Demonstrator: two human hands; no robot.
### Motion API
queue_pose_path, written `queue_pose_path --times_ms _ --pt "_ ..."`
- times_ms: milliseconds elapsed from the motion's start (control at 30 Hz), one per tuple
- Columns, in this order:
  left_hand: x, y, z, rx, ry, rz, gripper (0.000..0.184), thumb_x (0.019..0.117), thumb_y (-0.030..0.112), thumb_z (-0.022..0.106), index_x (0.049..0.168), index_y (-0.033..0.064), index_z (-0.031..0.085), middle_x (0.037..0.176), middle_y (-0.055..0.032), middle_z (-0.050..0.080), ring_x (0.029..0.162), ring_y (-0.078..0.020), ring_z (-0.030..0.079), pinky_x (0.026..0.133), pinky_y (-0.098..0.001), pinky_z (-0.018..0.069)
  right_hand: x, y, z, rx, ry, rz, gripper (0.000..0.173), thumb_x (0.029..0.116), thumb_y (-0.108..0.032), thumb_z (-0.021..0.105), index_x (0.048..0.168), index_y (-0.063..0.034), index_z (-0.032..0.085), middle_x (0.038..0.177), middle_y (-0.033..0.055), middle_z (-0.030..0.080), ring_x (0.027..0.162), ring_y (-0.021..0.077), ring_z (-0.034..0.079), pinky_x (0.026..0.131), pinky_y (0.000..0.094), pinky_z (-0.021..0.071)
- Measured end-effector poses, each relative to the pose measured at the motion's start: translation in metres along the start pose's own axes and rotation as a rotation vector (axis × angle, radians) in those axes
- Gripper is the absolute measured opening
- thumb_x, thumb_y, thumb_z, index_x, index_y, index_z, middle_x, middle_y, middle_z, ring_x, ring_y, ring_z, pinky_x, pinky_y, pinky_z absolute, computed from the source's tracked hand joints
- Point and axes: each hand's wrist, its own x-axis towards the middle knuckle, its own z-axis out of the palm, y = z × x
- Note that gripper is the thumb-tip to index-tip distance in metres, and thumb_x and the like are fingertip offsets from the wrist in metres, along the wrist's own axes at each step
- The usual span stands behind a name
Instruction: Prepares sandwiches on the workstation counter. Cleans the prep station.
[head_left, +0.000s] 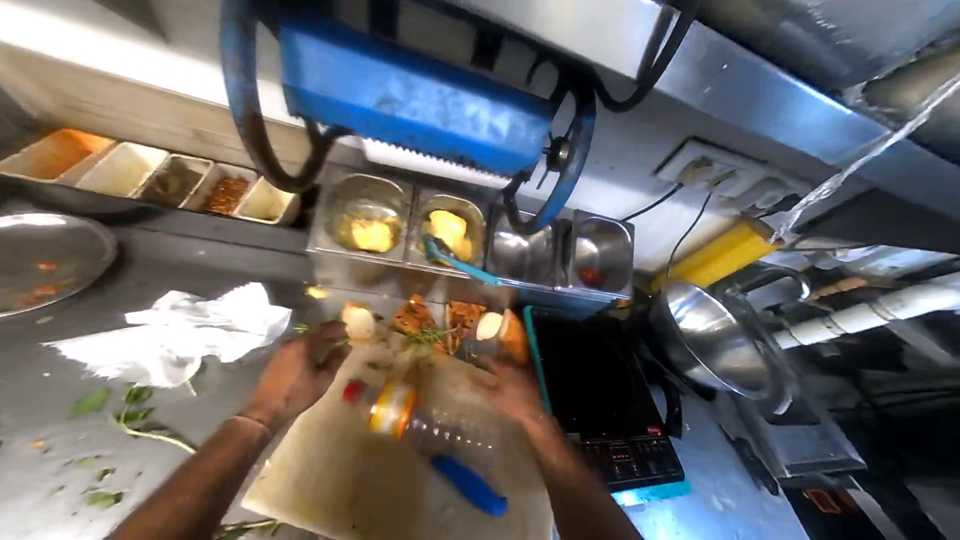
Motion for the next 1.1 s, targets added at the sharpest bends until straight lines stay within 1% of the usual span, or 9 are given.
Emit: queue_pose_path --times_ms 100,200,367,533,633,700,767,933,1100 --pt "0.044 0.028 0.023 0.031 -0.154 -0.062 0.036 0.1019 0.016 0.063 0.135 0.0027 0.061 0.127 -0.0172 0.067 0.115 -0.0290 0.068 0.103 -0.0513 0.0524 0.054 0.024 0.014 -0.222 0.306 0.137 0.065 0.0968 -0.027 0.066 0.154 -0.0066 0.043 0.158 0.0258 0.037 0.136 0.0428 0.051 0.105 0.0552 0.0500" --pt "0.089 0.048 0.049 0.138 -0.278 -0.083 0.046 0.1019 0.017 0.062 0.145 0.0022 0.053 0.139 -0.0200 0.060 0.126 -0.0332 0.061 0.109 -0.0518 0.0473 0.098 0.019 0.019 -0.392 0.210 0.240 0.081 0.0979 -0.011 0.061 0.165 -0.0153 0.016 0.161 0.0378 0.020 0.145 0.0543 0.032 0.112 0.0614 0.0391" --pt "0.147 0.062 0.073 0.316 -0.428 -0.242 0.041 0.1031 0.030 0.060 0.132 0.0012 0.062 0.124 -0.0234 0.066 0.118 -0.0395 0.064 0.103 -0.0584 0.0486 0.105 0.004 0.004 -0.308 0.058 0.153 0.082 0.0954 -0.018 0.064 0.165 -0.0268 0.022 0.158 0.0289 0.034 0.141 0.0527 0.035 0.105 0.0710 0.0364" --pt "0.163 0.052 0.102 0.270 -0.400 -0.413 0.055 0.0886 0.039 0.079 0.122 -0.0022 0.064 0.117 -0.0244 0.067 0.112 -0.0406 0.065 0.097 -0.0608 0.0506 0.090 0.017 -0.012 -0.161 -0.034 0.233 0.093 0.0917 -0.040 0.069 0.165 -0.0342 0.013 0.152 0.0221 0.046 0.130 0.0455 0.054 0.092 0.0619 0.0536" --pt "0.161 0.050 0.098 0.130 -0.417 -0.498 0.063 0.0845 0.038 0.083 0.128 -0.0023 0.061 0.123 -0.0245 0.065 0.116 -0.0390 0.063 0.101 -0.0584 0.0492 0.087 0.019 -0.034 -0.023 -0.035 0.146 0.088 0.0848 -0.060 0.074 0.153 -0.0141 0.045 0.139 0.0231 0.057 0.126 0.0411 0.057 0.101 0.0596 0.0494" --pt "0.152 0.058 0.084 -0.044 -0.384 -0.466 0.046 0.0828 0.023 0.086 0.116 -0.0024 0.066 0.104 -0.0202 0.070 0.094 -0.0317 0.069 0.086 -0.0509 0.0563 0.100 0.023 -0.039 0.063 0.069 0.075 0.069 0.0899 -0.058 0.071 0.134 -0.0051 0.065 0.132 0.0221 0.064 0.126 0.0387 0.059 0.107 0.0570 0.0461" --pt "0.138 0.071 0.063 -0.100 -0.346 -0.357 0.040 0.0802 0.015 0.087 0.112 0.0018 0.066 0.099 -0.0159 0.069 0.089 -0.0275 0.068 0.082 -0.0485 0.0570 0.122 0.019 -0.029 0.106 0.144 0.083 0.066 0.0948 -0.055 0.066 0.132 0.0000 0.064 0.133 0.0236 0.063 0.126 0.0403 0.059 0.108 0.0584 0.0454" --pt "0.078 0.086 0.015 0.180 -0.067 0.157 0.040 0.0756 0.012 0.089 0.111 0.0111 0.072 0.120 -0.0069 0.066 0.109 -0.0232 0.065 0.093 -0.0466 0.0571 0.156 -0.006 0.007 0.265 0.091 0.356 0.090 0.0782 -0.061 0.081 0.141 -0.0034 0.053 0.132 0.0259 0.061 0.123 0.0449 0.057 0.098 0.0646 0.0473" --pt "0.039 0.061 0.001 -0.576 -0.028 -0.034 0.045 0.0799 0.002 0.080 0.122 0.0084 0.067 0.103 -0.0075 0.075 0.091 -0.0185 0.073 0.080 -0.0345 0.0631 0.165 -0.015 0.018 0.402 -0.005 0.325 0.077 0.0752 -0.047 0.088 0.131 -0.0018 0.062 0.131 0.0267 0.061 0.125 0.0459 0.055 0.101 0.0671 0.0443"
